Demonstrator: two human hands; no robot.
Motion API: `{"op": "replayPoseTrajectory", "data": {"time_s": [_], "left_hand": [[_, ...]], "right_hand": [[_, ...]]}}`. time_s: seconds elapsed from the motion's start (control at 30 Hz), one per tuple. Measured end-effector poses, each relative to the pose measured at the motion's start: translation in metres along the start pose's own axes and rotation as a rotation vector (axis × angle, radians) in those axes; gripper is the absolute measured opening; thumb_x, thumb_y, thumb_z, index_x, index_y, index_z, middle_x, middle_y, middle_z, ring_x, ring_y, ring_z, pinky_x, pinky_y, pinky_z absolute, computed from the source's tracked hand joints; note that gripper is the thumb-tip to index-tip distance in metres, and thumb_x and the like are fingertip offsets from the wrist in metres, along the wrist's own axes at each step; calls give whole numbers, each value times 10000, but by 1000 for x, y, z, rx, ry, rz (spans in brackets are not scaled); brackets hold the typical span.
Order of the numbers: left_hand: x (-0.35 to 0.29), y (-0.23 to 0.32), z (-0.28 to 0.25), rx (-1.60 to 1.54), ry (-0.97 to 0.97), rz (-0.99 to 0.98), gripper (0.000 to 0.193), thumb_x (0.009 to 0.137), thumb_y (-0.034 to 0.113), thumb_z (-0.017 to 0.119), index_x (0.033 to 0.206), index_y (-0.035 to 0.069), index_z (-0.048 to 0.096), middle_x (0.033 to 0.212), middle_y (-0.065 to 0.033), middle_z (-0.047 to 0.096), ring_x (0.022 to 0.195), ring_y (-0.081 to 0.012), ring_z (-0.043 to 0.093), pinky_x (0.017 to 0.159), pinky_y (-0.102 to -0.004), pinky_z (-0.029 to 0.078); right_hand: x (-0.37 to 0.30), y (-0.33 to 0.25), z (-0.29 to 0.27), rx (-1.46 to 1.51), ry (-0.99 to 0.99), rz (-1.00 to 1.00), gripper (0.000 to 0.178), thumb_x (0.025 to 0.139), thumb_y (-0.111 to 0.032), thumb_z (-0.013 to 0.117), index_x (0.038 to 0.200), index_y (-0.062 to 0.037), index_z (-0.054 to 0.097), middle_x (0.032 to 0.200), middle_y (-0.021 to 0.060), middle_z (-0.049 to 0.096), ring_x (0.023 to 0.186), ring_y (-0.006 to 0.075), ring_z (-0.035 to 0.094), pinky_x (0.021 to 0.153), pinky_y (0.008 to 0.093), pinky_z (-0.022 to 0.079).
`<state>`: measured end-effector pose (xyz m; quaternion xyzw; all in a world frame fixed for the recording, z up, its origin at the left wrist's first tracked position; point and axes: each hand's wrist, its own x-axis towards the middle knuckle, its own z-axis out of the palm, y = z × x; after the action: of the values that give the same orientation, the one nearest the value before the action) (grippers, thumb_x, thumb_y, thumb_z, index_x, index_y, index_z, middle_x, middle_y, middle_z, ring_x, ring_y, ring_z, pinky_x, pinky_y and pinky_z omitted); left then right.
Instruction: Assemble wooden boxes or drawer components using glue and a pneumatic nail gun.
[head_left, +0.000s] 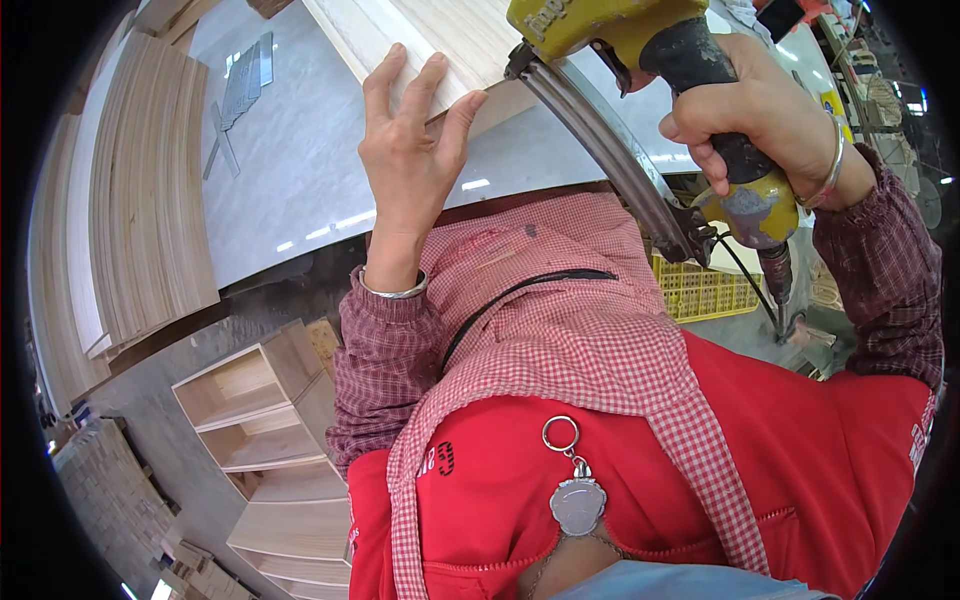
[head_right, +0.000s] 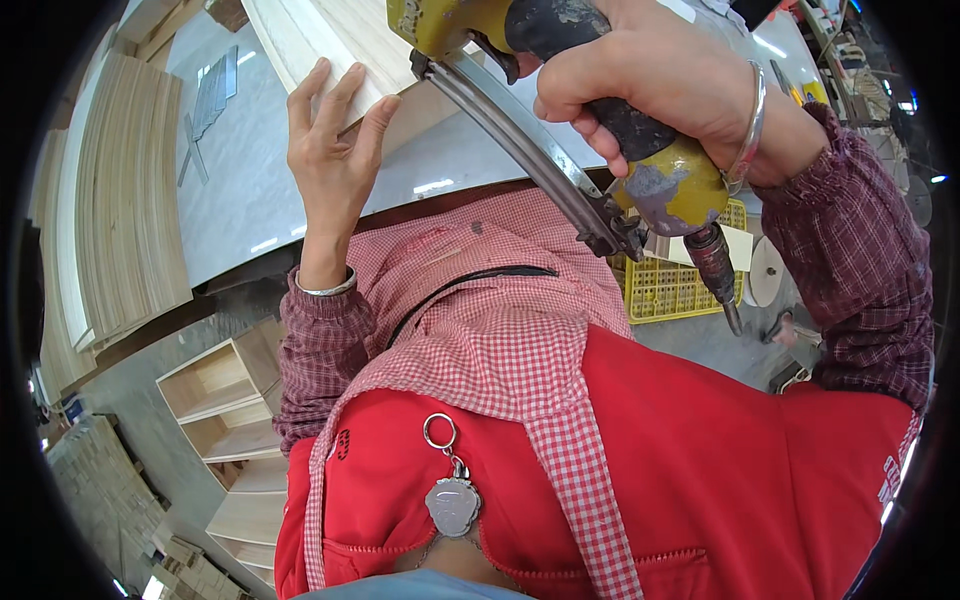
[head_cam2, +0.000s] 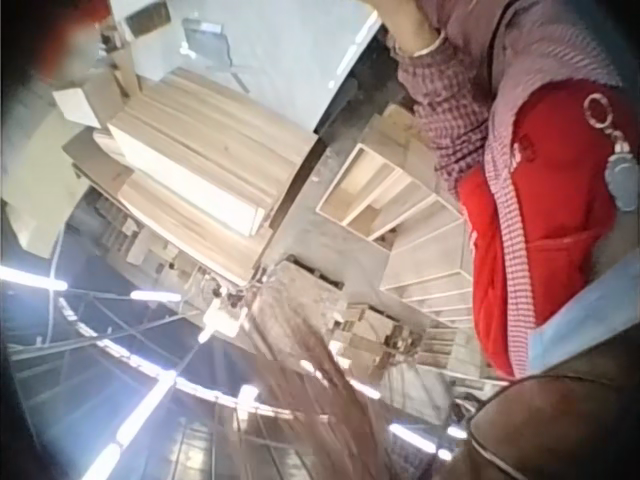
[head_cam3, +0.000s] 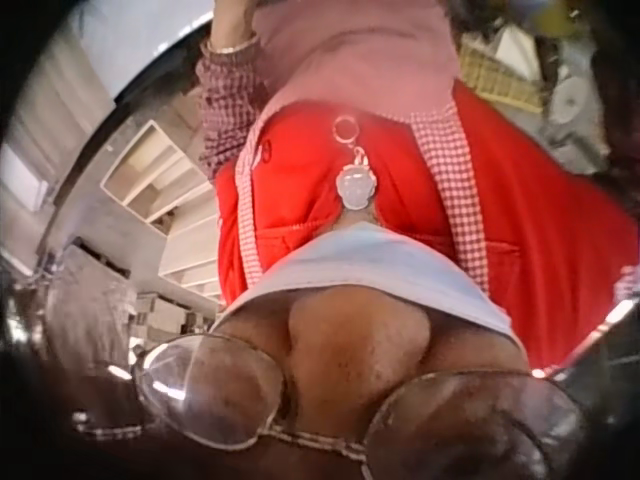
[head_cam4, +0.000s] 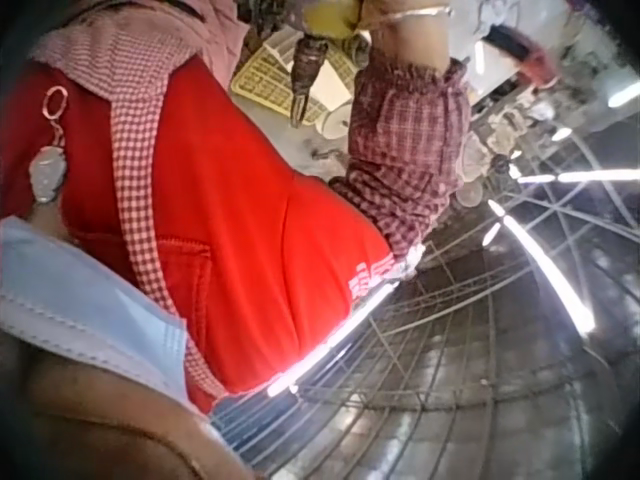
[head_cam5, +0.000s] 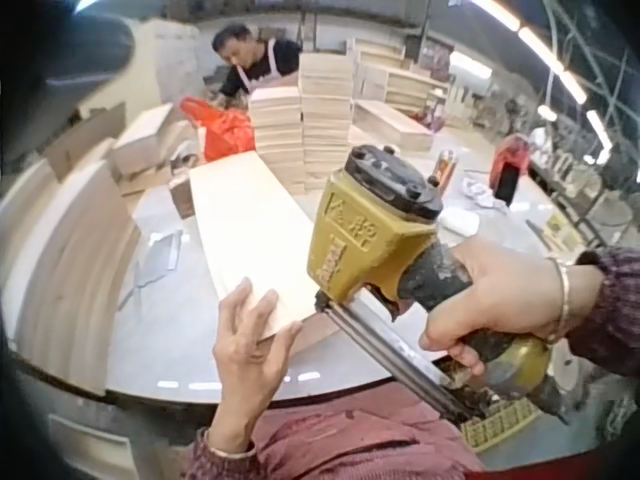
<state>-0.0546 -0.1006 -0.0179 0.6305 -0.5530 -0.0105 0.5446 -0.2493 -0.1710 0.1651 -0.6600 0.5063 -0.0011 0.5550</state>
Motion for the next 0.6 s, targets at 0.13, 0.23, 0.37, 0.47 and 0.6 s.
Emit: {"op": "replayPoseTrajectory", "data": {"time_s": [0.13,0.23,0.37,0.47,0.6], "left_hand": [[-2,-14,5,51,50,74,394,745,264,777,1075,78,670,1225,-168,513,818,-216,645,636,-254,573],[-2,-17,7,72,70,104,403,740,285,778,1069,80,668,1223,-170,517,767,-201,652,591,-242,568],[-2,-17,8,85,84,123,407,742,302,775,1068,83,669,1222,-168,520,751,-193,649,567,-235,557],[-2,-15,8,82,76,102,407,742,306,774,1067,83,669,1226,-166,519,748,-190,648,564,-239,555],[-3,-16,8,91,80,109,412,741,308,775,1067,81,667,1231,-165,518,751,-189,647,559,-242,553]], "right_hand": [[0,-2,0,1,15,16,339,707,-91,601,996,82,566,489,30,505,350,84,434,354,198,403],[-2,-6,9,3,28,32,334,708,-89,600,993,81,561,489,31,504,350,85,435,355,200,404],[-5,-4,5,3,45,51,328,709,-86,599,988,81,554,489,32,503,351,88,437,356,202,406],[-4,-7,7,6,62,62,324,710,-84,598,985,81,548,489,33,502,351,89,438,357,203,408],[-5,-5,0,13,77,78,318,712,-81,597,980,81,541,488,34,501,352,92,439,357,205,410]]}}
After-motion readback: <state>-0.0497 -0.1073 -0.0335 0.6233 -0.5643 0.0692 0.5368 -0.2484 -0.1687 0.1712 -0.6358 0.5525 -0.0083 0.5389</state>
